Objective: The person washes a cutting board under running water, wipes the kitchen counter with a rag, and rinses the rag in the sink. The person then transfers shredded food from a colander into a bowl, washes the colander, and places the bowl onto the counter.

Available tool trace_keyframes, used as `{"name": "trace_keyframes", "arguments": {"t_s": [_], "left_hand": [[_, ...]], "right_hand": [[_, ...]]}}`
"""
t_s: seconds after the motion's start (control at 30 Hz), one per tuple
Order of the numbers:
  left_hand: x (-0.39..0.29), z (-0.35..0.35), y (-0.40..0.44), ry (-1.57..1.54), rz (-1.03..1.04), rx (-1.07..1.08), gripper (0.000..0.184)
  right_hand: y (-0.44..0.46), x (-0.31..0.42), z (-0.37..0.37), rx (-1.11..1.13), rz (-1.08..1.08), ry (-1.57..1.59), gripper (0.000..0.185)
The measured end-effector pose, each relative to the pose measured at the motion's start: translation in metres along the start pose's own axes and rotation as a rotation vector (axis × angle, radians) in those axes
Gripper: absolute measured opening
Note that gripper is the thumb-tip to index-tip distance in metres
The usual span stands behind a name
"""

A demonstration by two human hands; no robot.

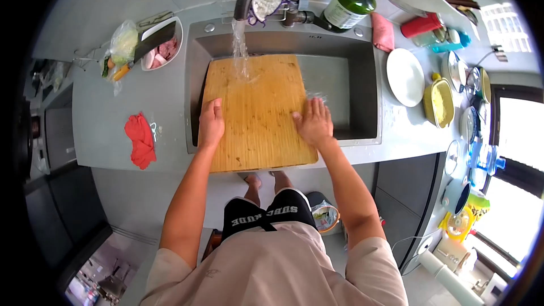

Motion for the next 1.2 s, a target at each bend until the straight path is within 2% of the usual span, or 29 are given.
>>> {"name": "trace_keyframes", "arguments": {"t_s": [0.03,0.1,0.17,0.23,0.27,0.3,0.37,0.4,0.47,0.53,0.57,0.6,0.67,0.7,0.77,0.8,0.87,1.0,1.07,1.1,1.17,1.2], "left_hand": [[-0.003,0.004,-0.001,-0.023,0.083,-0.008,0.034],[-0.006,0.014,-0.004,-0.017,0.087,-0.002,0.033],[-0.002,0.019,-0.013,0.005,0.082,0.004,0.032],[0.0,0.02,-0.014,0.142,0.254,0.035,0.031],[0.002,0.018,-0.01,0.147,0.258,0.029,0.031],[0.006,0.012,-0.009,0.135,0.126,0.042,0.033],[0.012,0.0,-0.001,0.037,-0.12,0.028,0.034],[0.02,0.002,0.003,0.041,-0.119,0.022,0.034],[0.049,0.011,0.006,-0.162,-0.271,-0.136,0.035],[0.052,0.01,0.006,-0.175,-0.277,-0.158,0.035],[0.052,0.011,0.007,-0.197,-0.273,-0.167,0.036],[0.047,0.008,0.008,-0.194,-0.273,-0.175,0.036],[0.031,0.002,0.005,0.035,-0.202,-0.015,0.037],[0.025,0.002,0.007,0.038,-0.207,-0.013,0.037],[0.011,0.005,0.001,0.168,0.041,0.06,0.038],[0.008,0.009,0.0,0.163,0.039,0.057,0.038],[0.003,0.019,-0.005,0.378,0.358,0.054,0.037],[0.0,0.048,-0.001,0.452,0.525,0.026,0.036],[-0.014,0.068,0.025,-0.254,-0.362,0.272,0.039],[-0.022,0.079,0.04,-0.256,-0.356,0.277,0.039],[-0.036,0.106,0.066,-0.843,-0.993,0.255,0.034],[-0.047,0.117,0.078,-0.846,-0.991,0.255,0.034]], "right_hand": [[-0.005,0.009,-0.018,-0.012,0.015,-0.001,0.08],[-0.023,0.05,-0.041,0.04,-0.107,0.226,0.079],[-0.048,0.104,-0.025,0.041,-0.529,0.298,0.073],[-0.031,0.098,-0.012,0.009,-0.488,0.302,0.07],[-0.016,0.092,-0.005,-0.016,-0.452,0.299,0.068],[-0.002,0.08,0.004,-0.126,-0.327,0.238,0.066],[0.018,0.089,0.008,-0.045,-0.387,0.286,0.067],[0.027,0.094,0.011,0.033,-0.434,0.324,0.069],[0.044,0.122,0.015,0.06,-0.527,0.318,0.07],[0.056,0.152,0.027,0.123,-0.697,0.308,0.072],[0.075,0.15,0.027,0.125,-0.707,0.313,0.072],[0.108,0.134,0.031,0.204,-0.448,0.327,0.073],[0.151,0.102,0.048,0.189,-0.032,0.169,0.078],[0.16,0.086,0.059,0.097,0.121,0.003,0.08],[0.16,0.061,0.059,0.135,0.166,0.037,0.081],[0.157,0.053,0.056,0.132,0.164,0.032,0.081],[0.144,0.04,0.053,0.141,0.297,0.085,0.084],[0.143,0.019,0.044,0.133,0.342,0.074,0.075],[0.152,0.003,0.051,-0.079,0.251,0.104,0.061],[0.161,-0.003,0.052,-0.083,0.258,0.104,0.061],[0.183,-0.015,0.05,-0.049,0.582,1.068,0.037],[0.185,-0.012,0.04,-0.051,0.58,1.067,0.037]]}}
Point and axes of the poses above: each hand's wrist, its own y-axis towards the middle knuckle, its own z-axis out of the palm, x = y × z, the point moved 2 cm from there along y, towards the middle knuckle, and after that the axes turned 13 degrees about -x, right-handed, at the moved point
